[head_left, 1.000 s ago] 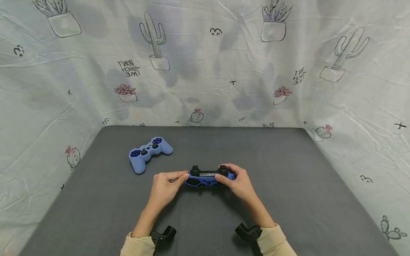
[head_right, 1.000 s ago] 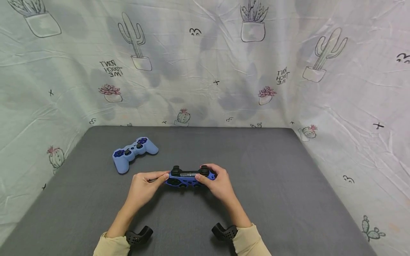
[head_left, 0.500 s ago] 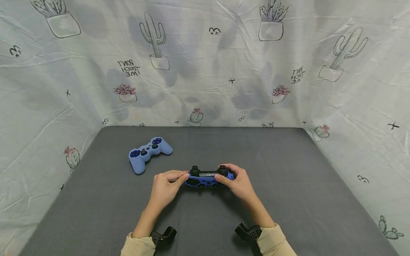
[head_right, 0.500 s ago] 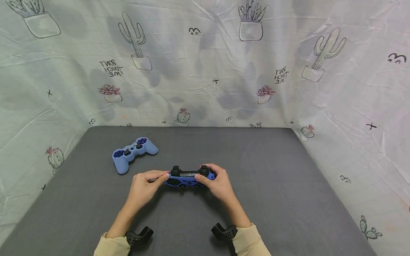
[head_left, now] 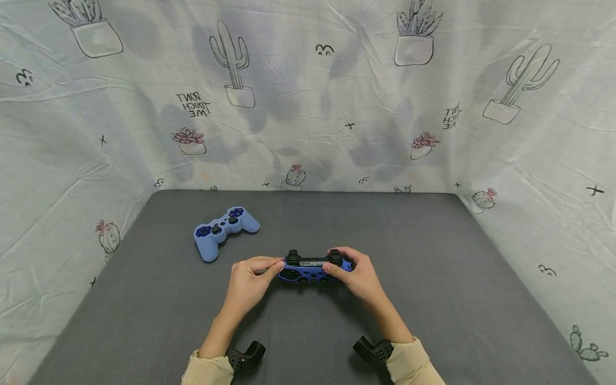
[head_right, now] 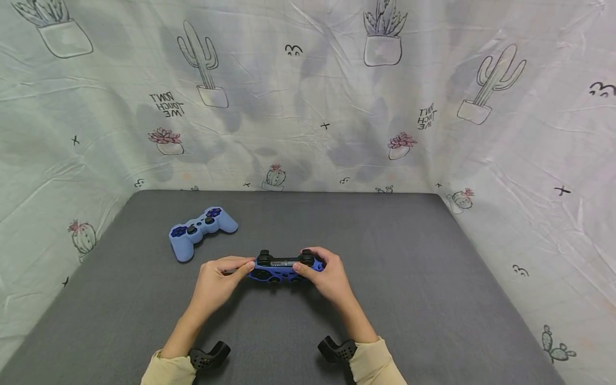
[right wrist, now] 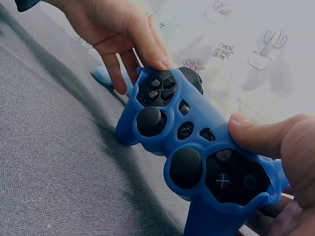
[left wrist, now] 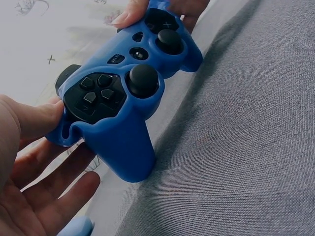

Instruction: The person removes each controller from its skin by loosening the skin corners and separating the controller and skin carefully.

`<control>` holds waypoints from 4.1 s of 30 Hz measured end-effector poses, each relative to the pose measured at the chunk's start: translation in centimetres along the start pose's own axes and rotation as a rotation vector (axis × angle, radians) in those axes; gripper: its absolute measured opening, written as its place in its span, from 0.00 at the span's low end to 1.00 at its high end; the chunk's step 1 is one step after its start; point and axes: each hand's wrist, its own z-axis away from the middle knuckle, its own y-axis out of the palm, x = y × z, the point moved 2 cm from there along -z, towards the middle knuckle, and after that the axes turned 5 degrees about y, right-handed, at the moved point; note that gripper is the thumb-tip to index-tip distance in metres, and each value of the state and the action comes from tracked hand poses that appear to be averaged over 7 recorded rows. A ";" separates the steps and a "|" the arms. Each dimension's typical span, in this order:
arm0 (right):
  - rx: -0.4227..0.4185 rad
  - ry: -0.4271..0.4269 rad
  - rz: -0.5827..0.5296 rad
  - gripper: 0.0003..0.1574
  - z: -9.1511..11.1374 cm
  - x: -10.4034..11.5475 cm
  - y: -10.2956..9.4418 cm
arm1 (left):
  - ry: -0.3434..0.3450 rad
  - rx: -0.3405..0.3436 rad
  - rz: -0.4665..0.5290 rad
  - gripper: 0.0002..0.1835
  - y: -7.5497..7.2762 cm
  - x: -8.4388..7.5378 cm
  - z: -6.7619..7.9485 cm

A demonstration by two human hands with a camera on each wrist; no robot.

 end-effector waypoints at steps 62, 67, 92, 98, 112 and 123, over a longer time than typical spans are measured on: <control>0.105 0.002 0.084 0.33 0.7 -1.5 -1.6 | -0.001 0.016 -0.043 0.04 -0.7 0.4 0.9; 0.092 -0.011 0.071 0.32 0.5 -1.6 -1.4 | -0.098 0.040 -0.050 0.03 -0.7 1.0 1.1; 0.029 -0.032 0.029 0.28 0.4 -1.5 0.3 | -0.048 -0.076 -0.098 0.12 1.5 -0.3 2.5; 0.045 -0.012 0.029 0.27 1.0 0.1 0.3 | 0.014 -0.049 -0.100 0.16 1.9 -0.5 2.6; 0.034 -0.011 0.028 0.31 0.4 -1.4 -0.3 | -0.006 0.001 -0.101 0.16 2.1 -0.3 1.9; 0.050 0.016 -0.037 0.31 0.7 -1.5 -0.4 | -0.026 0.040 -0.135 0.21 2.6 -0.3 2.1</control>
